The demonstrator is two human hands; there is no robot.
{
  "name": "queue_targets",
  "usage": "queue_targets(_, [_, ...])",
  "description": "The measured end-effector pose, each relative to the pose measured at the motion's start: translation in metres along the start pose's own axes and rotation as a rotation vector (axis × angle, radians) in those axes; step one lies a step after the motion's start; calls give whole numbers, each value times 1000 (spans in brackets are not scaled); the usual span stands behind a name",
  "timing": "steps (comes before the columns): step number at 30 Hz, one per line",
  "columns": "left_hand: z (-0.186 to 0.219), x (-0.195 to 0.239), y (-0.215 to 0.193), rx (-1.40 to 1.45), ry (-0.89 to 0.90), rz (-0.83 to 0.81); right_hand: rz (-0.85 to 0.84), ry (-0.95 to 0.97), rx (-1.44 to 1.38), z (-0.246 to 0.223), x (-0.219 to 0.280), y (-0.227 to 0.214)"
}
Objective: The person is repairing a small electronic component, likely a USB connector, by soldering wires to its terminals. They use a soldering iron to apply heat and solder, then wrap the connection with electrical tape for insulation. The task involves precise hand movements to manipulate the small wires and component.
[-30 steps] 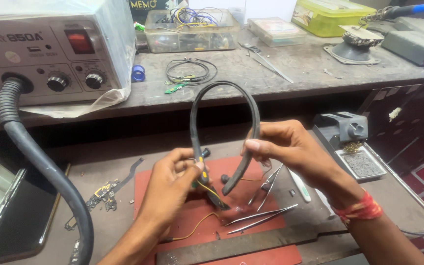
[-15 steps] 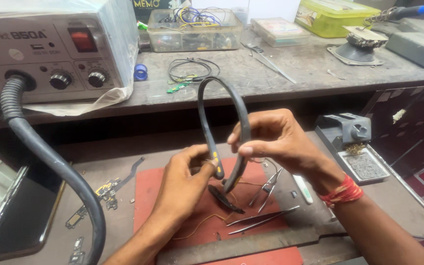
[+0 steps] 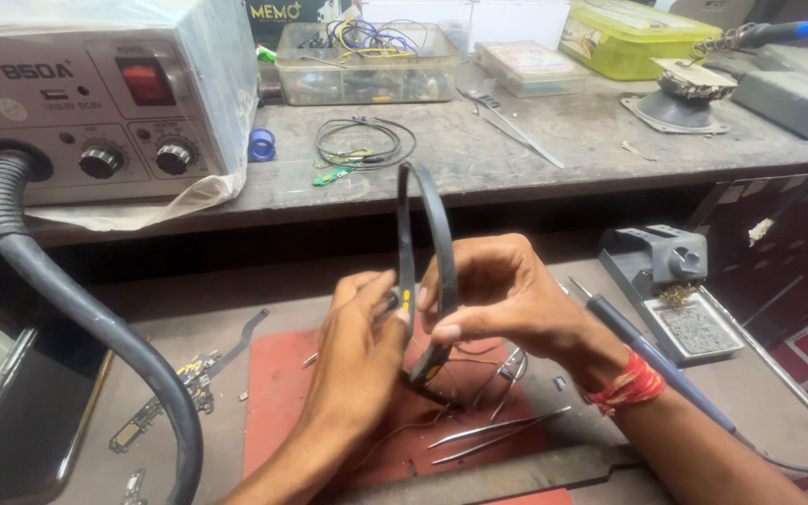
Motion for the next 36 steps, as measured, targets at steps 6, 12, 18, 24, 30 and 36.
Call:
queue_targets(6, [17, 2, -8, 57, 0, 121, 135, -54, -142, 11, 5, -9])
queue_targets(12, [16, 12, -14, 225, 1, -8, 134, -63, -104, 13, 10, -7])
queue_targets(18, [26, 22, -12, 156, 394, -122, 61, -139, -50, 10, 14, -6])
queue_targets(24, [29, 27, -6, 193, 359, -117, 121, -135, -71, 11, 14, -7])
queue_targets(30, [28, 26, -7, -20, 400, 24, 201, -107, -90, 15, 12, -7])
queue_targets(36, [27, 24, -8, -49, 425, 129, 264, -43, -123, 19, 10, -6])
Point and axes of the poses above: each hand's wrist, its own x-axis away from the middle knuckle, its own y-axis out of the palm, z = x × y, the point moved 4 cm from there along -x, towards the middle knuckle, and after that the axes turned 9 degrees about z, right-handed, at the moved point
